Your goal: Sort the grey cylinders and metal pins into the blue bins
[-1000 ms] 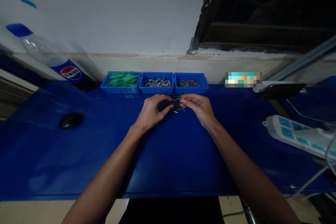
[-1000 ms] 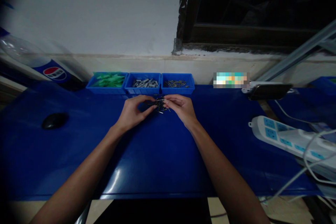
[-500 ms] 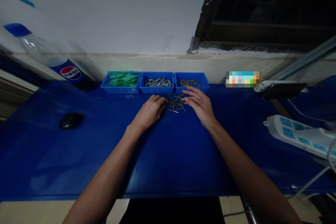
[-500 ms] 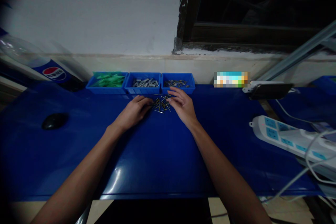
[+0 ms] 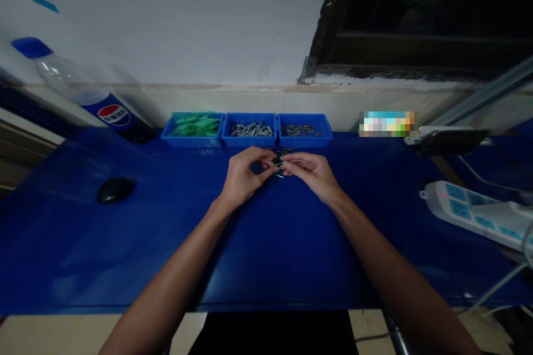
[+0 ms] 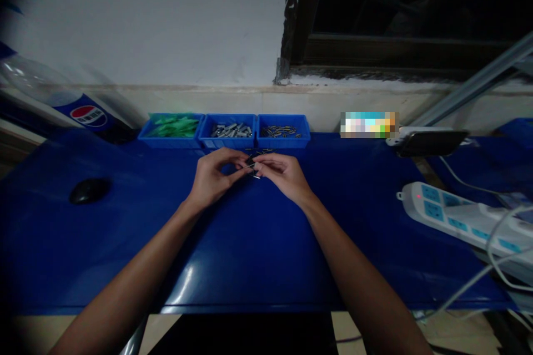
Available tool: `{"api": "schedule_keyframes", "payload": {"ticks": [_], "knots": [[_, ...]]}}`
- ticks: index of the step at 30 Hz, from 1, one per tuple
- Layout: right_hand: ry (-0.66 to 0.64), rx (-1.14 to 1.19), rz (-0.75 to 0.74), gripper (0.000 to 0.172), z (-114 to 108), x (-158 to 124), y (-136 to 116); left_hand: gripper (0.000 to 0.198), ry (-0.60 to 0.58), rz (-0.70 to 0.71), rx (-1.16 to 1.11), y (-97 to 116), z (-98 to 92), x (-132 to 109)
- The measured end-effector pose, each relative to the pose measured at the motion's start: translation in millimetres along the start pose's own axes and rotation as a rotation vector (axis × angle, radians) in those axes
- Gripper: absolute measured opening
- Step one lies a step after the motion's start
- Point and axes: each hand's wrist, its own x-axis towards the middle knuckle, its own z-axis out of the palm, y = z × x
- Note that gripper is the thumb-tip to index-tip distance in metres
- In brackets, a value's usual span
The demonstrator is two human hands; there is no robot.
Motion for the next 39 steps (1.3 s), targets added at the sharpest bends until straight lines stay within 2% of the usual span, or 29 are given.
{"api": "schedule_keyframes", "payload": {"ticks": [5,8,11,13,15,17,25,28,32,35,39], "knots": [[0.018,0.035,0.030,0.026,1,-1,3,0.018,-0.039,0.031,0.042,1,-0.7,0],[0.088,-0.010,-0.018,0.022,0,1,2,0.024,-0.073,0.010,0.139,-2,-1.4,-2],[0.217,-0.059,-0.110,0.024,-4,7,-1,0.018,-0.196,0.022,0.264,-5,-0.5,-4],[0.257,-0.075,-0.158,0.036,-7,11,-2,0.016,-0.308,0.082,0.339,-6,1.4,-6],[0.256,-0.078,-0.174,0.047,-11,13,0,0.016,-0.390,0.142,0.403,-7,4.2,-6],[0.243,-0.080,-0.160,0.052,-14,13,3,0.014,-0.433,0.163,0.448,-6,6.7,-6],[0.206,-0.087,-0.111,0.046,-11,9,8,0.017,-0.482,0.138,0.521,-4,8.8,-4],[0.224,-0.085,-0.115,0.043,-10,8,6,0.016,-0.439,0.125,0.517,-3,8.0,-4],[0.229,-0.108,-0.096,0.033,-10,6,2,0.006,-0.260,0.074,0.362,-3,5.2,-4],[0.119,-0.102,-0.034,0.026,-8,4,1,0.004,-0.126,0.069,0.266,-2,3.2,-4],[-0.007,-0.022,0.026,0.026,-5,2,1,0.007,-0.057,0.075,0.227,0,3.8,-5]]}}
